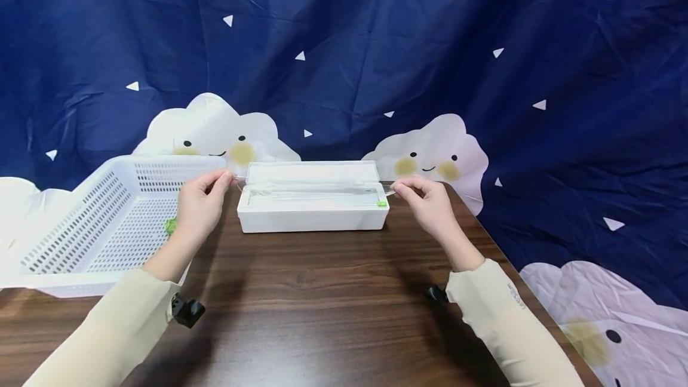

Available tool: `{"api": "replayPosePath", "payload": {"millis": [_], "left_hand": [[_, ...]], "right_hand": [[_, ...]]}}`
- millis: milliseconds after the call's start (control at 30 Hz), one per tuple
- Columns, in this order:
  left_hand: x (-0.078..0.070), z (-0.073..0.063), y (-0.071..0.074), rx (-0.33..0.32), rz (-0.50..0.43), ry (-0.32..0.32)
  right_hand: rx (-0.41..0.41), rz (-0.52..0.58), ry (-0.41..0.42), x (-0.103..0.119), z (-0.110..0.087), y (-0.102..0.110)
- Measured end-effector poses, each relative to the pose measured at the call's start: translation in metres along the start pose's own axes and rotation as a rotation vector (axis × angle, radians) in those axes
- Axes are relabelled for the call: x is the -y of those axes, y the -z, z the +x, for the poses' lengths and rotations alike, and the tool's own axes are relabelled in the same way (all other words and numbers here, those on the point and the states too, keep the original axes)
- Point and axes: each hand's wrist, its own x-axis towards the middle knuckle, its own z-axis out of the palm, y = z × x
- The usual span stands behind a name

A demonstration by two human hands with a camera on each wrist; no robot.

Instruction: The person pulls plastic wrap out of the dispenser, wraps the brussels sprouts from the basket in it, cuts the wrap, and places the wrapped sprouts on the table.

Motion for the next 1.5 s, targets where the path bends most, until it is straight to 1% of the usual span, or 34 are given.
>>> {"api": "replayPosePath", "payload": {"millis": [100,200,300,367,500,567,733,867,1000,1067,1167,1267,1400,1500], "left_hand": [[-0.001,-0.006,0.004,0.009,-0.016,-0.021],[-0.002,-0.013,0.008,0.037,-0.031,-0.036],[-0.001,-0.022,0.012,0.07,-0.05,-0.051],[-0.001,-0.028,0.014,0.099,-0.074,-0.05],[0.0,-0.042,0.02,0.165,-0.096,-0.014],[0.001,-0.049,0.023,0.207,-0.09,0.008],[0.009,-0.065,0.032,0.326,-0.033,0.033],[0.015,-0.076,0.037,0.417,0.017,0.06],[0.018,-0.082,0.039,0.473,0.043,0.085],[0.019,-0.084,0.04,0.487,0.042,0.089],[0.019,-0.086,0.041,0.499,0.047,0.093],[0.019,-0.087,0.043,0.501,0.058,0.101],[0.016,-0.088,0.046,0.505,0.05,0.116],[0.013,-0.09,0.048,0.51,0.041,0.128]], "right_hand": [[0.026,0.005,-0.002,0.004,-0.006,0.003],[0.061,0.031,0.008,0.003,-0.013,0.006],[0.093,0.063,0.019,-0.003,-0.021,0.009],[0.111,0.098,0.007,-0.011,-0.027,0.01],[0.157,0.175,-0.042,-0.028,-0.04,0.012],[0.184,0.197,-0.056,-0.034,-0.046,0.012],[0.267,0.217,-0.065,-0.042,-0.062,0.012],[0.327,0.218,-0.104,-0.048,-0.074,0.012],[0.355,0.253,-0.127,-0.052,-0.082,0.01],[0.358,0.26,-0.128,-0.053,-0.084,0.01],[0.347,0.242,-0.113,-0.051,-0.086,0.01],[0.341,0.239,-0.102,-0.048,-0.087,0.01],[0.338,0.254,-0.071,-0.042,-0.088,0.011],[0.331,0.269,-0.032,-0.038,-0.088,0.013]]}}
